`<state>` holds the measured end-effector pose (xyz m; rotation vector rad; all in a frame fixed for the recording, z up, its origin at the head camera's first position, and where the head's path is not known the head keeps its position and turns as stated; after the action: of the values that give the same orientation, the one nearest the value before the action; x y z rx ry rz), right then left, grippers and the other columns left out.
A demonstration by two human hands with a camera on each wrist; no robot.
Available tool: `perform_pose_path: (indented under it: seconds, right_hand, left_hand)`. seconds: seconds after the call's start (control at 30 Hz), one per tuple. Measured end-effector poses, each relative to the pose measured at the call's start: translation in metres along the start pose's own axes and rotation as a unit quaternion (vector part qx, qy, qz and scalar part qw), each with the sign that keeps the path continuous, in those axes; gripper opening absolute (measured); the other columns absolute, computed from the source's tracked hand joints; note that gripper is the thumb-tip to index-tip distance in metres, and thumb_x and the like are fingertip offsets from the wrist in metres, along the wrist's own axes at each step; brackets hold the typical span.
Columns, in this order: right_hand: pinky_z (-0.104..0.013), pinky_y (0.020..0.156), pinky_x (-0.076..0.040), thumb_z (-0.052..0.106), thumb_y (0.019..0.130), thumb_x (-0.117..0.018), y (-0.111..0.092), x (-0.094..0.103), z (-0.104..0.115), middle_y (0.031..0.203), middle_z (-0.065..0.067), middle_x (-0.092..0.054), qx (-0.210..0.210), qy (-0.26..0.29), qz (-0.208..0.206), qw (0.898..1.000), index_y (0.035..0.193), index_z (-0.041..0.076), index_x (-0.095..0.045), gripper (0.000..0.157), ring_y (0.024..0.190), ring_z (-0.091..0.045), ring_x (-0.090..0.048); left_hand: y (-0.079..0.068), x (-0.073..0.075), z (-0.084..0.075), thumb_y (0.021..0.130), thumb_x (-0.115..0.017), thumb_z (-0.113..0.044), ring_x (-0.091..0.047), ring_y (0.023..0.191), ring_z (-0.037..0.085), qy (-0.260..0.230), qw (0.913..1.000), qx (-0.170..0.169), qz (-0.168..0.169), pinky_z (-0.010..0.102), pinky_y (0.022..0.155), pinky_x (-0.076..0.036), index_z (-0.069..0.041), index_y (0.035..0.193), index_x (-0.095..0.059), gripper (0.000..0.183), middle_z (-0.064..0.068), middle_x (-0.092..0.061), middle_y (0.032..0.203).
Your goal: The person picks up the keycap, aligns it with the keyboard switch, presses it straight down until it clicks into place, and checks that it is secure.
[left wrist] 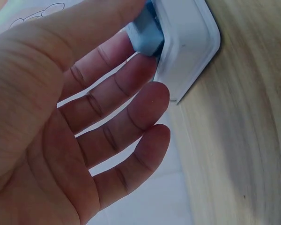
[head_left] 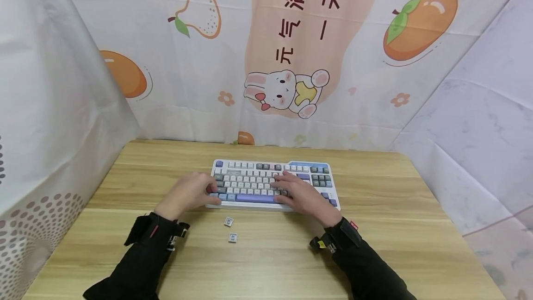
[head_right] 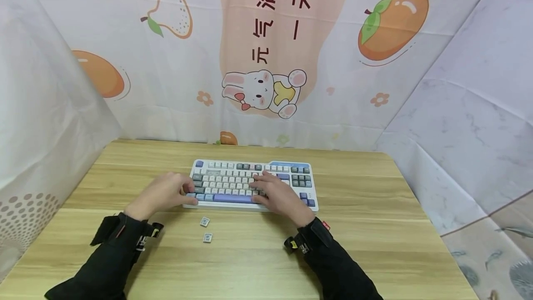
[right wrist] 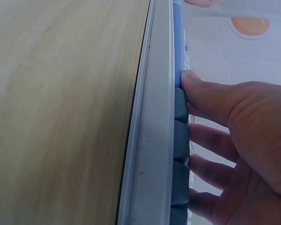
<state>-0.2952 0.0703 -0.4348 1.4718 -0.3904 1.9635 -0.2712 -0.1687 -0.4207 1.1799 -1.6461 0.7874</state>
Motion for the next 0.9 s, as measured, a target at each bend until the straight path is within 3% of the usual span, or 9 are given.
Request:
perform_pose_path:
  seconds: [0.23, 0.53, 0.9]
  right_hand:
    - [-0.046, 0.105, -0.029, 0.033, 0.091, -0.061, 0.001, 0.001, 0.002, 0.137, -0.014, -0.051, 0.005, 0.001, -0.004, 1.0, 0.124, 0.01, -0.063, 0.039, 0.132, -0.035, -0.036]
    - [-0.045, 0.105, -0.03, 0.034, 0.091, -0.061, 0.002, 0.0, 0.001, 0.137, -0.013, -0.051, -0.003, 0.0, 0.0, 1.0, 0.124, 0.011, -0.063, 0.04, 0.132, -0.034, -0.036]
    - [-0.047, 0.105, -0.03, 0.033, 0.091, -0.062, 0.0, 0.002, 0.002, 0.136, -0.015, -0.052, 0.001, -0.003, -0.005, 1.0, 0.123, 0.009, -0.063, 0.039, 0.132, -0.035, -0.036]
  left_hand:
    - [-0.002, 0.0, 0.003, 0.064, -0.084, -0.033, -0.051, 0.066, 0.009, -0.013, 0.9999, 0.003, 0.01, 0.032, 0.063, -0.045, -0.02, 0.078, -0.066, 0.026, -0.008, -0.061, 0.076]
    - [-0.005, 0.004, 0.003, 0.069, -0.082, -0.022, -0.053, 0.065, 0.007, -0.026, 0.9996, -0.008, 0.006, 0.032, 0.063, -0.047, -0.018, 0.081, -0.07, 0.018, -0.006, -0.065, 0.08]
    - [-0.006, 0.005, -0.011, 0.072, -0.079, -0.018, -0.061, 0.075, 0.011, 0.006, 0.9991, -0.043, -0.003, 0.034, 0.068, -0.05, -0.016, 0.083, -0.076, 0.011, -0.002, -0.07, 0.086]
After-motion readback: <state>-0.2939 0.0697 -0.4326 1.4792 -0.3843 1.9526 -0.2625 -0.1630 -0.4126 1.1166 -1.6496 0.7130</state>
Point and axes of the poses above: each hand's wrist, its own y-axis towards the middle knuckle, its own x-axis out of the back of the hand, z = x × y, the point moved 8 cm from there along y, towards the middle knuckle
